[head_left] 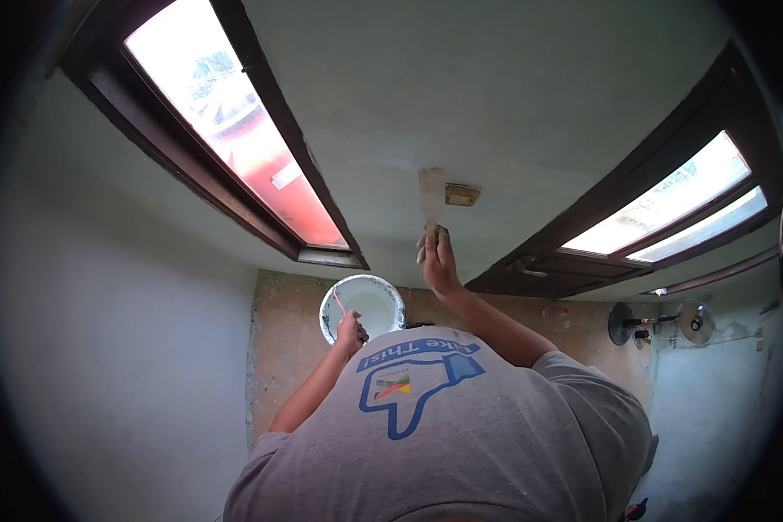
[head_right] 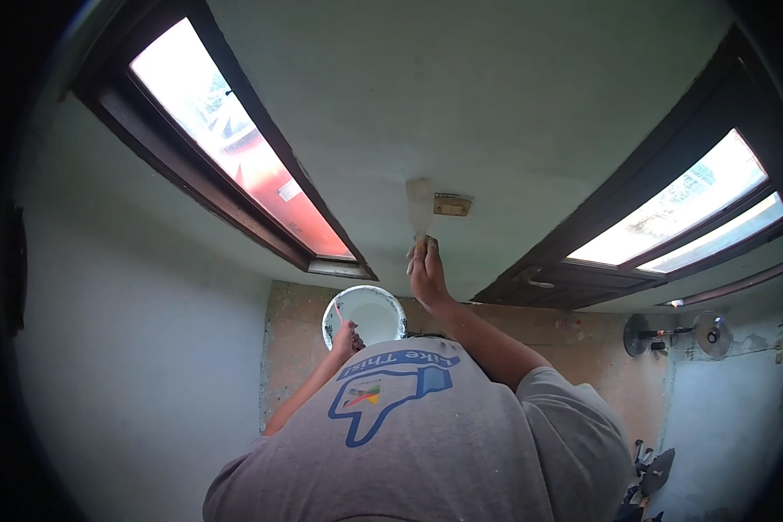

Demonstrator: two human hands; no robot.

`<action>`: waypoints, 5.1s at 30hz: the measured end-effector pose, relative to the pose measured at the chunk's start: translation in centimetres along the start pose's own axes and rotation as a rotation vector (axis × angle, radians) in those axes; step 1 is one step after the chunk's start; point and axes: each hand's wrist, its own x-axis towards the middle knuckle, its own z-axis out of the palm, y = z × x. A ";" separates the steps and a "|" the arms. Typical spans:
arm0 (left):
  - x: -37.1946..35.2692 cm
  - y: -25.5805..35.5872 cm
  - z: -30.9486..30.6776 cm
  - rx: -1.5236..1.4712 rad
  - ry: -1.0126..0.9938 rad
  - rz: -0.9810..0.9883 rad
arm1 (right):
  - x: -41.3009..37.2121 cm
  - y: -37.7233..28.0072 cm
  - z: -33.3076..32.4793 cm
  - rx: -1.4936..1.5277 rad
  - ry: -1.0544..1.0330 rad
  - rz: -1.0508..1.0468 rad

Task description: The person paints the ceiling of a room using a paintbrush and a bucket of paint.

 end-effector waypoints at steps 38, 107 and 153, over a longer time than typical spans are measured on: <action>-0.3 -0.1 -1.4 0.005 0.045 0.053 | 2.5 1.0 6.2 0.018 -0.125 0.452; -5.2 -11.5 -3.0 0.166 0.008 0.506 | -7.1 24.9 2.2 -1.540 -1.460 0.027; -2.1 -3.6 -0.5 -0.069 -0.005 0.054 | -0.8 12.1 -6.4 -0.499 -0.847 1.062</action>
